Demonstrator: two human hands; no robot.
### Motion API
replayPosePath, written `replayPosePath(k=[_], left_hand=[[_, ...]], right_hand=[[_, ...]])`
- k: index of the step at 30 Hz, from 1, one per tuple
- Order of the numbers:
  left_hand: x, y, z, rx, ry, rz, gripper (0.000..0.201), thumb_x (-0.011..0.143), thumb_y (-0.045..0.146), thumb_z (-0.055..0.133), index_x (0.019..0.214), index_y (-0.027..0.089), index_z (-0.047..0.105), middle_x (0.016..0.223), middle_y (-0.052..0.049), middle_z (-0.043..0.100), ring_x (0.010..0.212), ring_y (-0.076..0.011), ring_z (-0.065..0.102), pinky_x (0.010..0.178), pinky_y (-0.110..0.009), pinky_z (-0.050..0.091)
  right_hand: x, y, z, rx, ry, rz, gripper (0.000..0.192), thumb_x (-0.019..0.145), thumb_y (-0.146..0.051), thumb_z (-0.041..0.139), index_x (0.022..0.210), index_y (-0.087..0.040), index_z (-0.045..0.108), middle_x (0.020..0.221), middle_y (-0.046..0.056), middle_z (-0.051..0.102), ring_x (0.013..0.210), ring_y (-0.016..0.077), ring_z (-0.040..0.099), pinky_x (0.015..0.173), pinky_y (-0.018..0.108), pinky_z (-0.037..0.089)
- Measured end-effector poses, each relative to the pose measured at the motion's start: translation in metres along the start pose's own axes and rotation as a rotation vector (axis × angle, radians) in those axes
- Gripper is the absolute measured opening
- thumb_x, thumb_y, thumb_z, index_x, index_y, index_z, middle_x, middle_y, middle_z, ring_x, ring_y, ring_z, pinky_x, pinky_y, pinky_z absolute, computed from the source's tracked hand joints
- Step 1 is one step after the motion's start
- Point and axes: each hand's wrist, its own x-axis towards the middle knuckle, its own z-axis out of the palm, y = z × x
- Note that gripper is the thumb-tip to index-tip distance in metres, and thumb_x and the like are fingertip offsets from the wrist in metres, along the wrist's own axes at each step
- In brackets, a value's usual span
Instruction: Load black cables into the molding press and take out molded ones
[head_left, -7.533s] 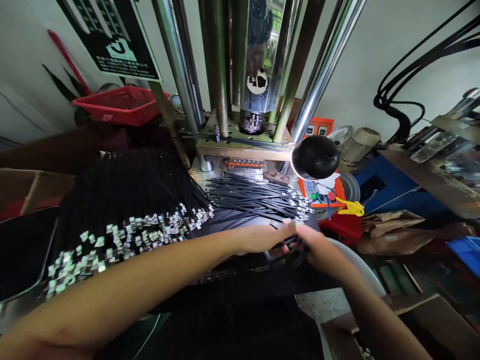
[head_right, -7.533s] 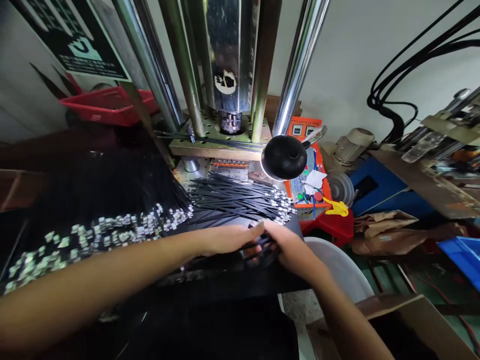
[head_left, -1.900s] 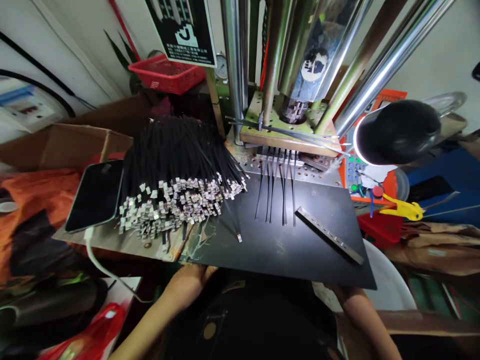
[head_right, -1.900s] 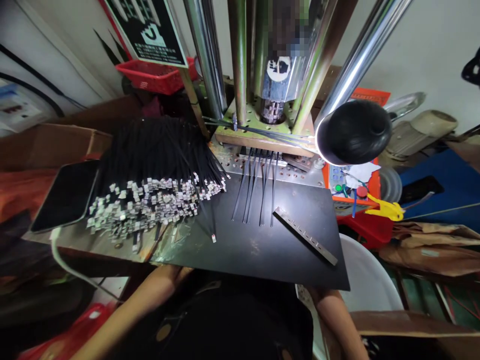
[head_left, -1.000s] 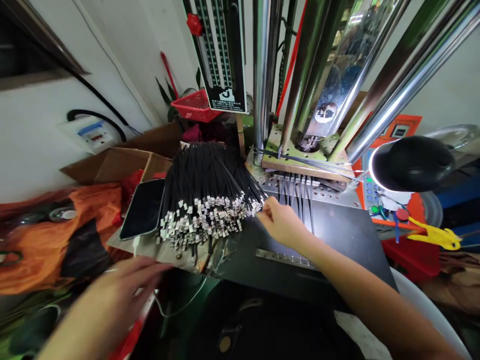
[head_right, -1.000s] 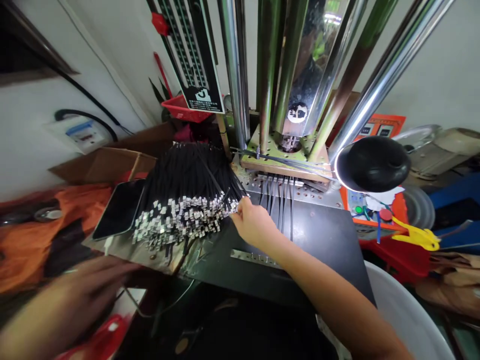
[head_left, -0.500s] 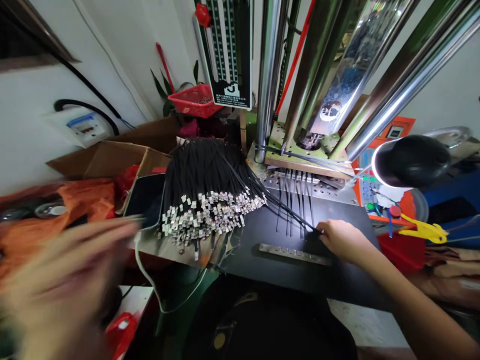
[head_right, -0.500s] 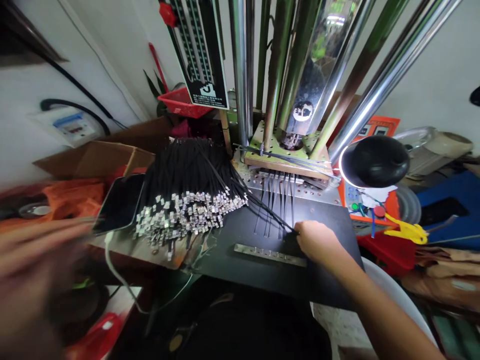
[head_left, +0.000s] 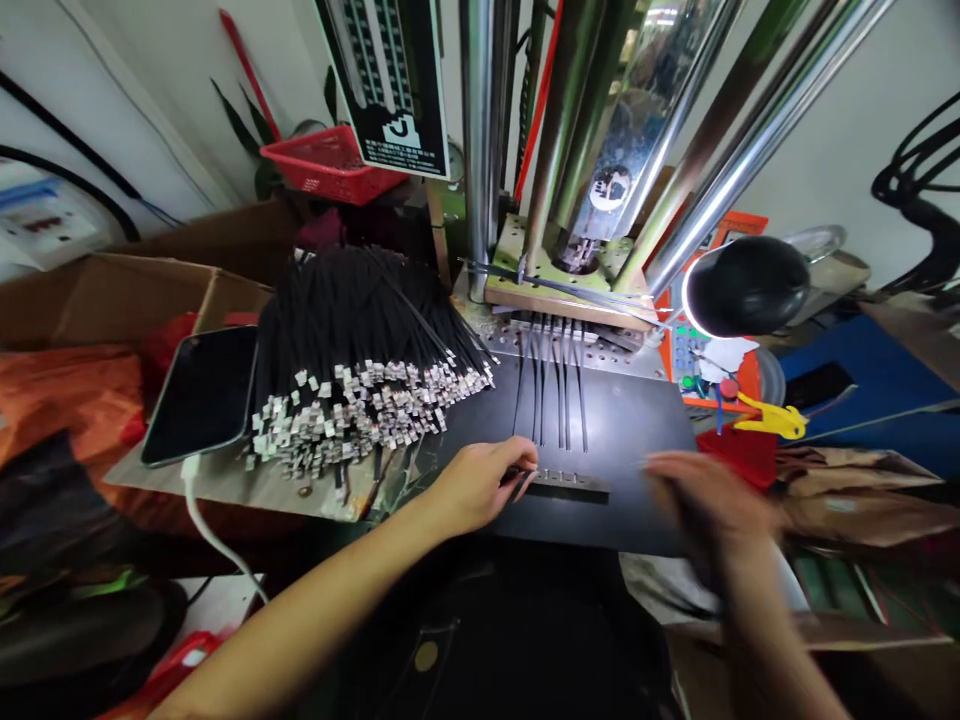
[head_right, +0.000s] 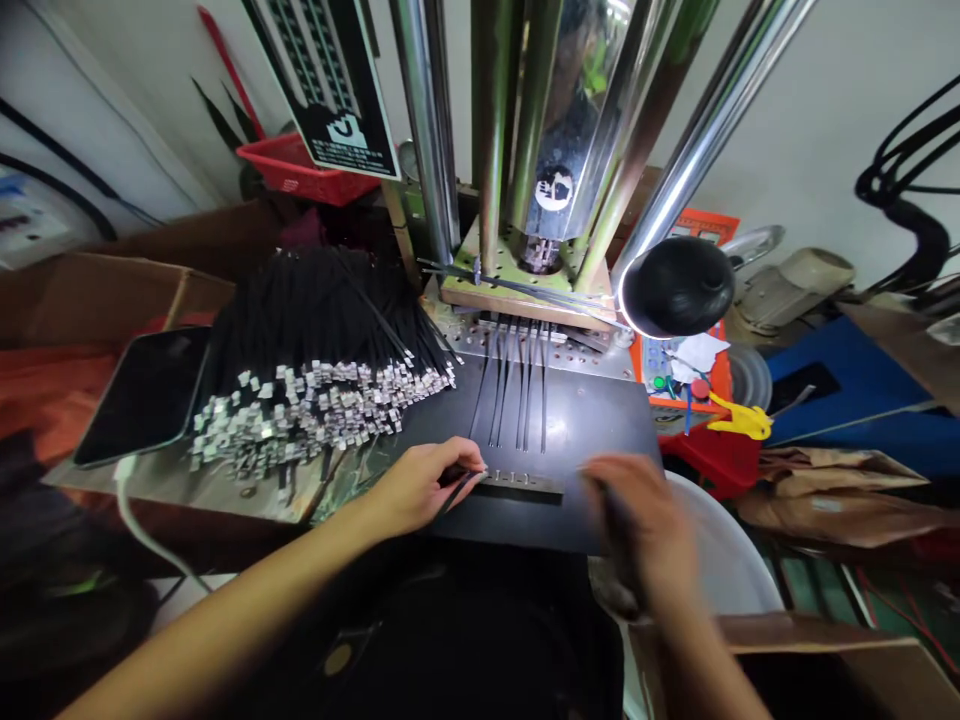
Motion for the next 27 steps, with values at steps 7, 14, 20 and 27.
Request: replayPosePath(k=[7,14,20,27], left_hand=[[0.016,0.023,-0.005,0.178,-0.172,0.049,0.030,0.084,0.010,0.054,0.110,0.024,0.049,0.097,0.001,0.072,0.088,-0.0196,0.070,0.074,-0.028,0.048],[0.021,0.028,-0.004,0.308,-0.264,0.096,0.024,0.085,0.012,0.051,0.107,0.022,0.047,0.086,0.000,0.069,0.078,-0.0215,0.069,0.068,-0.030,0.047],[0.021,0.028,-0.015,0.331,-0.282,0.152,0.029,0.095,0.012,0.043,0.121,0.022,0.050,0.099,-0.001,0.071,0.091,-0.0184,0.068,0.081,-0.030,0.049],[0.056,-0.010,-0.117,0.804,-0.136,-0.047,0.036,0.088,0.006,0.040,0.111,0.015,0.066,0.112,-0.011,0.069,0.111,-0.0268,0.057,0.094,-0.041,0.043]], right_hand=[[0.011,-0.026,0.080,0.366,-0.201,0.103,0.014,0.089,-0.023,0.057,0.087,-0.019,0.070,0.081,0.003,0.070,0.071,0.0160,0.065,0.066,0.026,0.052],[0.012,-0.020,0.079,0.375,-0.263,0.055,0.012,0.091,-0.022,0.057,0.091,-0.019,0.069,0.087,0.004,0.070,0.079,0.0178,0.065,0.072,0.029,0.052],[0.006,-0.027,0.076,0.121,-0.270,-0.147,0.019,0.096,-0.017,0.048,0.096,-0.019,0.067,0.092,0.008,0.066,0.082,0.0198,0.060,0.073,0.031,0.051],[0.016,-0.028,0.074,0.075,-0.363,-0.216,0.028,0.094,-0.011,0.042,0.088,-0.019,0.068,0.084,0.007,0.066,0.077,0.0193,0.061,0.068,0.030,0.051]])
